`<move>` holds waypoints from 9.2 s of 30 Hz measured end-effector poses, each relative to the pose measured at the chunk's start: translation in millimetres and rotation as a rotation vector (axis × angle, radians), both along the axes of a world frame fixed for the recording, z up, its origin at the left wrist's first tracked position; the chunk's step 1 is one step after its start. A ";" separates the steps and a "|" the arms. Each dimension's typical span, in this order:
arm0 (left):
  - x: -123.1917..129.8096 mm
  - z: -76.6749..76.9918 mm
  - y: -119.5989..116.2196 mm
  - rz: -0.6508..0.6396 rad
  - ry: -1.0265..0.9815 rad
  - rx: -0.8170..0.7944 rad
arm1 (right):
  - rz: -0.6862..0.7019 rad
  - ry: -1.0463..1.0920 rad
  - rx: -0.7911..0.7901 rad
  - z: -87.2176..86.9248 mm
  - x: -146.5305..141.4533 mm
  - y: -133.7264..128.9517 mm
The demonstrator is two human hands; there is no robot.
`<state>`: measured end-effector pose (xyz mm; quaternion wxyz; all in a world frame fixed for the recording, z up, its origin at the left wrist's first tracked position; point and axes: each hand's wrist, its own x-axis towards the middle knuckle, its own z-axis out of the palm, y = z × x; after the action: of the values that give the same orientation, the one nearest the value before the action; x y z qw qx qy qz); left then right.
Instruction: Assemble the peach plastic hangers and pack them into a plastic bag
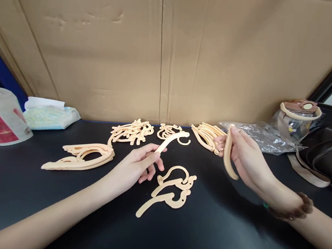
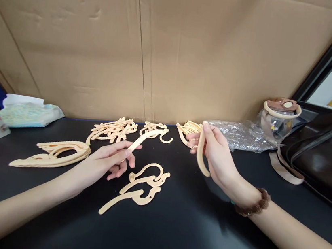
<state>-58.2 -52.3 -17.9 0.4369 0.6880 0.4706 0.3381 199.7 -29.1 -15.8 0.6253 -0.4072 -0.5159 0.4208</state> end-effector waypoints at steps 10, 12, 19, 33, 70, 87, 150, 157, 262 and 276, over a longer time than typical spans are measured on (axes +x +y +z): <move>8.0 9.5 -15.8 -0.120 0.047 -0.102 | 0.150 -0.719 0.258 -1.4 -8.9 -13.8; 10.7 8.9 -18.5 -0.119 0.045 -0.125 | 0.238 -0.766 0.289 -3.1 -13.9 -19.7; 15.3 9.5 -23.1 -0.119 0.028 -0.108 | 0.380 -0.519 0.109 -7.6 -24.5 -33.6; 18.0 3.4 -22.0 -0.061 -0.166 -0.099 | 0.429 -0.745 0.229 -1.5 -24.1 -37.1; 4.5 5.7 -6.5 0.122 -0.173 -0.147 | 0.197 -1.011 0.310 -4.2 -11.0 -17.6; -0.9 2.3 -2.6 0.106 -0.150 -0.088 | 0.441 -0.611 -0.003 -7.8 -13.6 -15.0; -12.5 -7.2 9.1 -0.105 1.057 0.857 | 0.197 -1.013 0.086 -20.9 -11.0 -2.3; -21.8 -11.3 16.4 -0.012 1.010 0.768 | 0.197 -0.977 0.057 -28.0 -5.8 7.0; 10.5 -3.8 -37.1 -0.180 0.581 0.791 | 0.556 -0.229 -0.214 0.2 -22.3 -30.7; 18.4 -10.2 -39.3 -0.014 0.583 1.018 | 0.551 -0.312 -0.233 -1.4 -29.4 -38.0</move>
<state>-39.8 -91.6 -28.1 -0.0940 0.8790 0.3450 0.3153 170.3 -67.1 -17.2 0.3509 -0.3804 -0.6445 0.5629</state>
